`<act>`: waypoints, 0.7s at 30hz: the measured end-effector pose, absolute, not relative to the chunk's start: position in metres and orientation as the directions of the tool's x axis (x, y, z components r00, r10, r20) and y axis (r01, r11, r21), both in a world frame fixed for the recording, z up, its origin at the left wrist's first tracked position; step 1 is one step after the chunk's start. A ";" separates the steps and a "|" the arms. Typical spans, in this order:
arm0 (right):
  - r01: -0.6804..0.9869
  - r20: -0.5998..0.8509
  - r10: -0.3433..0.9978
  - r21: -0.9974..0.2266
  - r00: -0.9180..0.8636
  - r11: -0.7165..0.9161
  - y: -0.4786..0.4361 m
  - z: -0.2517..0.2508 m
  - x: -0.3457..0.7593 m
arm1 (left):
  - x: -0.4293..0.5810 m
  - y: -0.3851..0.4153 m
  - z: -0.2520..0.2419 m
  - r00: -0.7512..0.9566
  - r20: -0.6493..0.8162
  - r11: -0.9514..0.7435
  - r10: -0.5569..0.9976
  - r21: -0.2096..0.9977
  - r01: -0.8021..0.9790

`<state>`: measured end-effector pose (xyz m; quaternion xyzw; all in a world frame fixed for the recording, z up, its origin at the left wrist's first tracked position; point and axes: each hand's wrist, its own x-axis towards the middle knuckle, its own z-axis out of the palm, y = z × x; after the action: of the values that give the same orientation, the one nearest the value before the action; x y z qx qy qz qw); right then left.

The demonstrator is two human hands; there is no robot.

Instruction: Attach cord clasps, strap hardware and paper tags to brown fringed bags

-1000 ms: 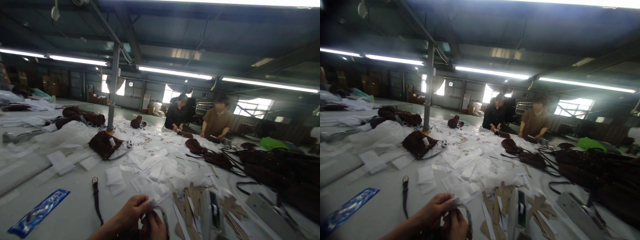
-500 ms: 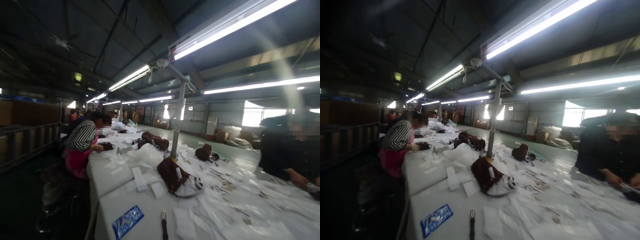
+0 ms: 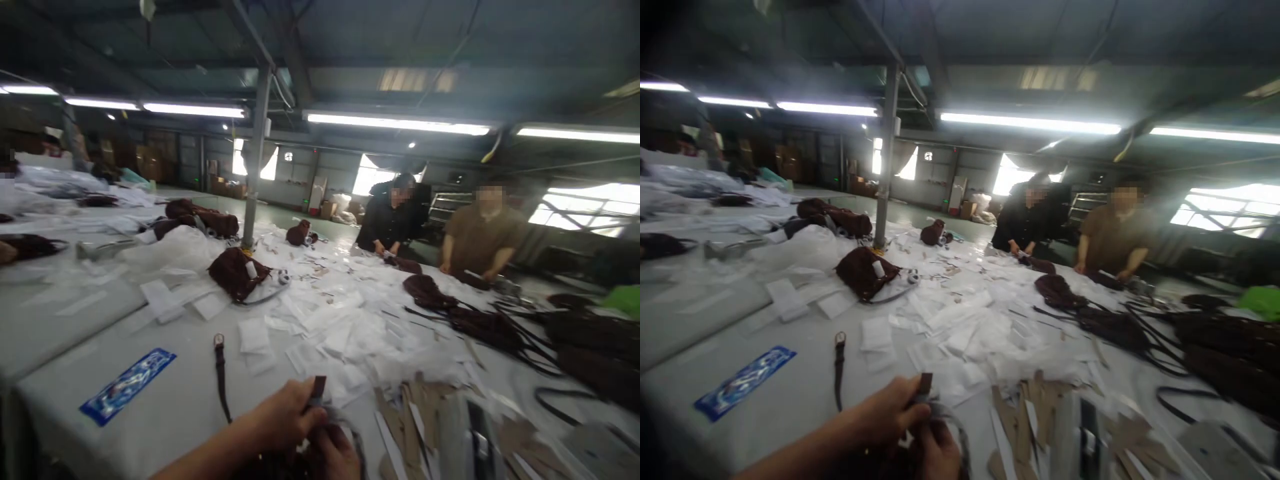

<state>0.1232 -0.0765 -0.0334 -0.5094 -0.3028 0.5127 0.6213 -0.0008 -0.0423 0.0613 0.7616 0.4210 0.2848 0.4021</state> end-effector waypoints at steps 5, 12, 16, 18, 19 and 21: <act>-0.573 -0.288 0.906 -0.817 0.310 -0.063 -0.074 -0.024 0.123 | 0.003 -0.034 0.056 0.538 0.020 -0.137 0.843 0.975 0.178; -0.398 0.047 0.990 -0.912 0.136 0.098 -0.101 -0.014 0.132 | -0.001 -0.028 0.059 0.659 -0.042 0.179 0.751 0.974 -0.142; 0.175 0.308 0.922 -0.947 0.235 0.271 -0.102 -0.001 0.146 | 0.001 -0.025 0.053 0.690 -0.089 0.244 0.718 0.961 -0.129; 0.438 0.495 0.837 -0.822 0.233 0.363 -0.097 0.008 0.153 | 0.003 -0.024 0.051 0.689 -0.116 0.253 0.716 0.962 -0.101; 0.529 0.570 0.793 -0.751 0.218 0.395 -0.094 0.010 0.155 | 0.005 -0.025 0.051 0.682 -0.121 0.245 0.721 0.965 -0.088; 0.636 0.671 0.716 -0.641 0.191 0.430 -0.088 0.013 0.158 | 0.007 -0.027 0.053 0.667 -0.119 0.216 0.735 0.974 -0.065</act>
<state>0.1581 -0.0876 0.0132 -0.5326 -0.6348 0.0360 0.5586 0.0074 -0.0268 0.0531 0.5611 0.2987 0.2776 0.7203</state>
